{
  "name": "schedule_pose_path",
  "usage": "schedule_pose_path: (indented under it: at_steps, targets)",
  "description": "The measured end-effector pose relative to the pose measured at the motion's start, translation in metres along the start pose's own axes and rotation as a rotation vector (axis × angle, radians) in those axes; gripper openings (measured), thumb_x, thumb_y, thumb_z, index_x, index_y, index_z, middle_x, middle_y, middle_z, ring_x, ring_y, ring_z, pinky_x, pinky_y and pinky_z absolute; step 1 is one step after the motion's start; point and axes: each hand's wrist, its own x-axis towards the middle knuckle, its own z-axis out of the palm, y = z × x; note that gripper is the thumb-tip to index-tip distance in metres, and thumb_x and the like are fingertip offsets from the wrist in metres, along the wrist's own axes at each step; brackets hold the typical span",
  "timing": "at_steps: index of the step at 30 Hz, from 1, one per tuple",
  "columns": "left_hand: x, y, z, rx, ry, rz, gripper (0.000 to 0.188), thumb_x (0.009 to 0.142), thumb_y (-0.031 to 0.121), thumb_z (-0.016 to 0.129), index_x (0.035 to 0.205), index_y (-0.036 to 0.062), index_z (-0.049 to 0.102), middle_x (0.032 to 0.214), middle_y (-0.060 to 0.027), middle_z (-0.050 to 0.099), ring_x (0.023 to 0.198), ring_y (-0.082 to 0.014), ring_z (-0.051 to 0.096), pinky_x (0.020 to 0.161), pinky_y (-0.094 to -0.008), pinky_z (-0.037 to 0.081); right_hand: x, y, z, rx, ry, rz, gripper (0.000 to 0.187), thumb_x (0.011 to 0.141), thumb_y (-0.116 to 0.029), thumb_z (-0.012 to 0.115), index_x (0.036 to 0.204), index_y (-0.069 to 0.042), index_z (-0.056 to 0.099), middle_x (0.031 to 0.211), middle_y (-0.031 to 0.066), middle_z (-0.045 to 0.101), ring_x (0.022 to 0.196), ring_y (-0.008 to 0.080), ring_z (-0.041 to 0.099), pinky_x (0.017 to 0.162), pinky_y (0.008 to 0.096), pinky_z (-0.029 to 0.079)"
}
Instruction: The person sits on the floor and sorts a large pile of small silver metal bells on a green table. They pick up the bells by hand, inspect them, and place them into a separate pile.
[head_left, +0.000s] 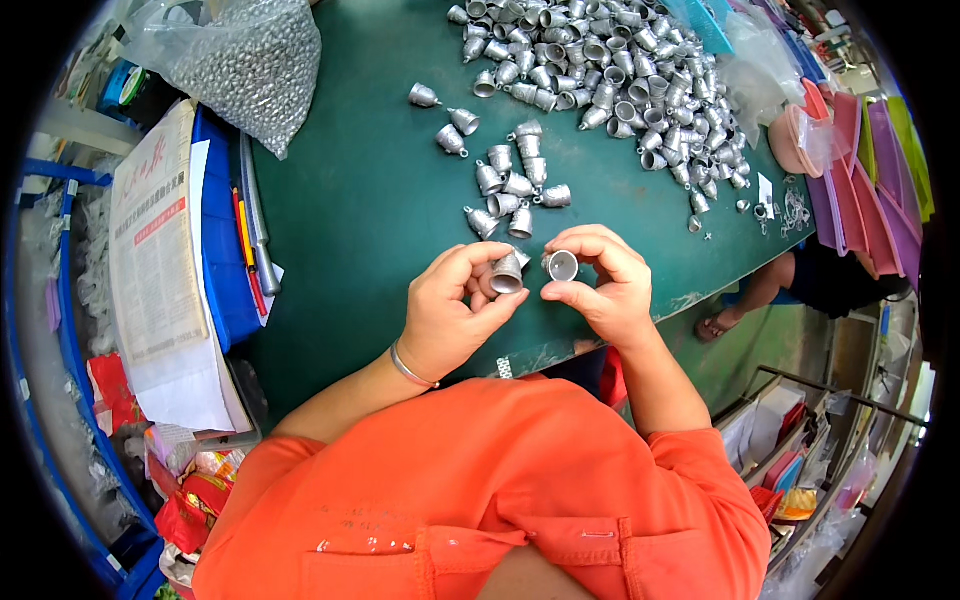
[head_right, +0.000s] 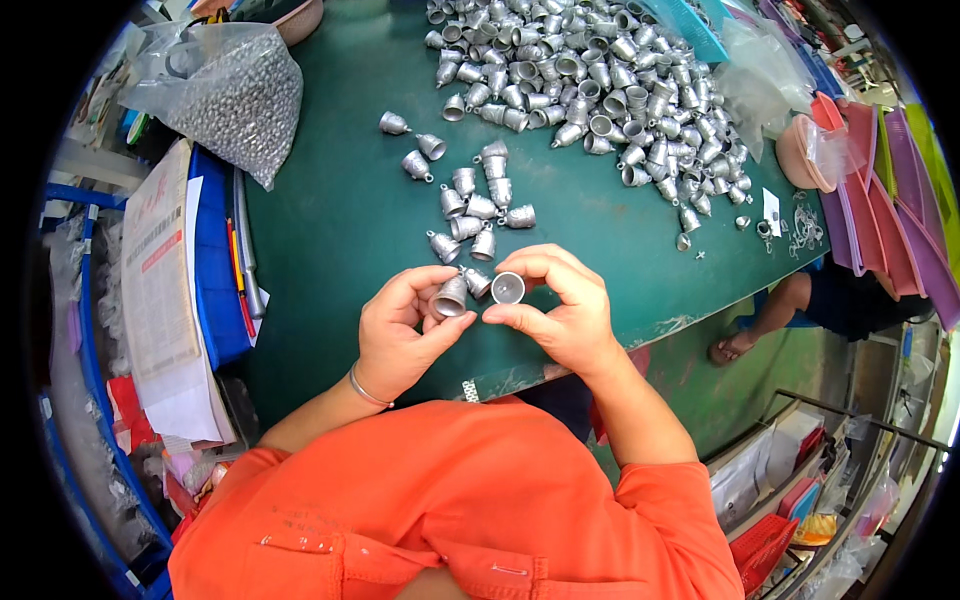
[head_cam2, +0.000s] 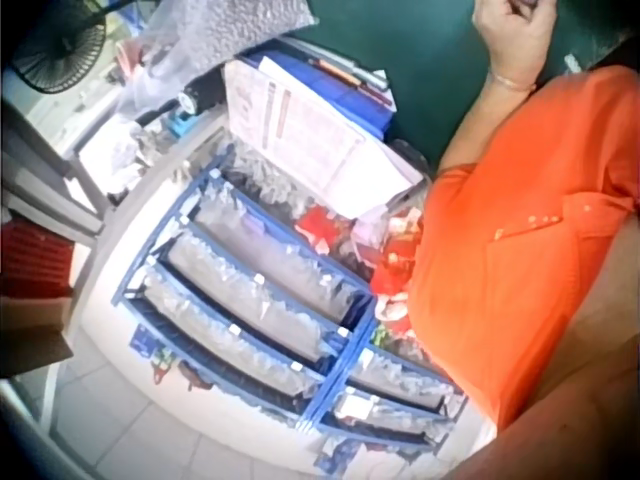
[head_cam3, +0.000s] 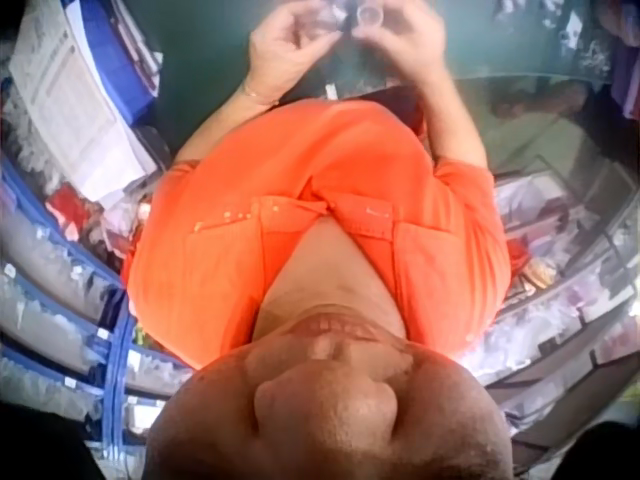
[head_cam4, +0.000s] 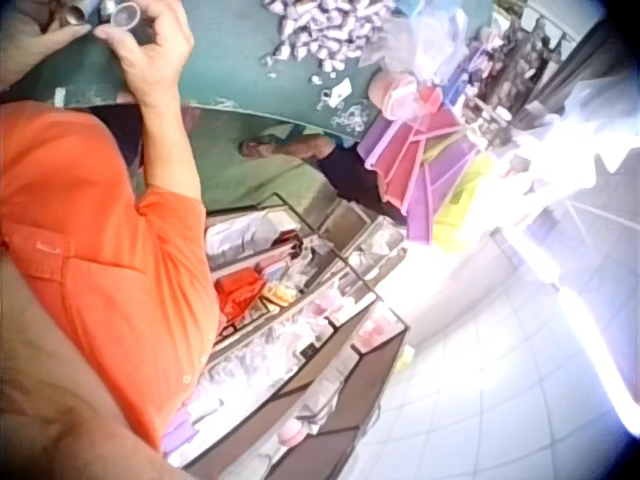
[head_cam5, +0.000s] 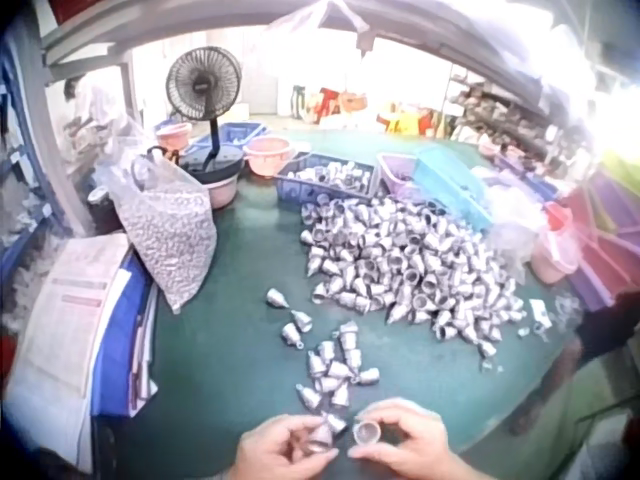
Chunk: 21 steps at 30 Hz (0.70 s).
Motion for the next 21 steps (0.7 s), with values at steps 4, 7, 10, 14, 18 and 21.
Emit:
schedule_pose_path:
  at_steps: [4,7,10,14,18,21]
  targets:
    - [0.002,0.000,0.002,0.079,0.068,0.124,0.033,0.065,0.003,0.078,0.094,0.0022,0.063,0.067,-0.0010,0.051,0.051,-0.0049,0.045,0.047,-0.0199,0.039,-0.007,-0.006,0.008,0.088,-0.071,0.053,0.036,0.064,-0.008,0.079,0.096,0.001,0.063,0.093,0.0099,0.060,0.078,0.0142,0.058,0.062,0.0241,0.049]
    - [0.002,0.005,0.000,0.138,0.079,0.171,0.031,0.064,0.005,0.079,0.091,0.0020,0.063,0.066,-0.0014,0.050,0.050,-0.0063,0.045,0.047,-0.0210,0.040,-0.010,-0.006,0.010,0.117,-0.098,0.079,0.038,0.064,-0.008,0.079,0.097,0.001,0.063,0.094,0.0100,0.060,0.080,0.0148,0.058,0.062,0.0241,0.049]
    - [0.003,0.008,-0.001,0.196,0.068,0.218,0.031,0.063,0.005,0.079,0.090,0.0019,0.063,0.065,-0.0014,0.050,0.051,-0.0080,0.046,0.047,-0.0222,0.041,-0.013,-0.004,0.009,0.117,-0.092,0.074,0.039,0.063,-0.007,0.079,0.098,0.000,0.063,0.095,0.0097,0.059,0.079,0.0143,0.057,0.062,0.0237,0.049]
    - [0.002,0.008,-0.001,0.251,0.063,0.284,0.033,0.061,0.005,0.079,0.090,0.0022,0.064,0.068,-0.0019,0.051,0.053,-0.0105,0.047,0.048,-0.0230,0.042,-0.014,-0.003,0.005,0.040,-0.071,0.006,0.042,0.061,-0.009,0.081,0.098,0.000,0.064,0.095,0.0078,0.055,0.075,0.0127,0.054,0.061,0.0227,0.046]
    - [0.004,0.012,-0.003,0.266,0.072,0.316,0.035,0.060,0.005,0.080,0.091,0.0039,0.065,0.079,-0.0036,0.053,0.059,-0.0116,0.049,0.052,-0.0231,0.043,-0.013,-0.004,0.002,0.022,-0.067,-0.022,0.045,0.059,-0.011,0.082,0.098,-0.001,0.064,0.094,0.0067,0.053,0.073,0.0118,0.052,0.061,0.0224,0.044]
    - [0.006,0.011,-0.003,0.176,0.086,0.296,0.035,0.060,0.004,0.080,0.091,0.0055,0.066,0.087,-0.0046,0.053,0.067,-0.0122,0.052,0.057,-0.0223,0.045,-0.013,-0.006,0.002,0.019,-0.066,-0.046,0.046,0.058,-0.012,0.082,0.098,0.000,0.064,0.094,0.0065,0.053,0.074,0.0124,0.053,0.062,0.0227,0.044]
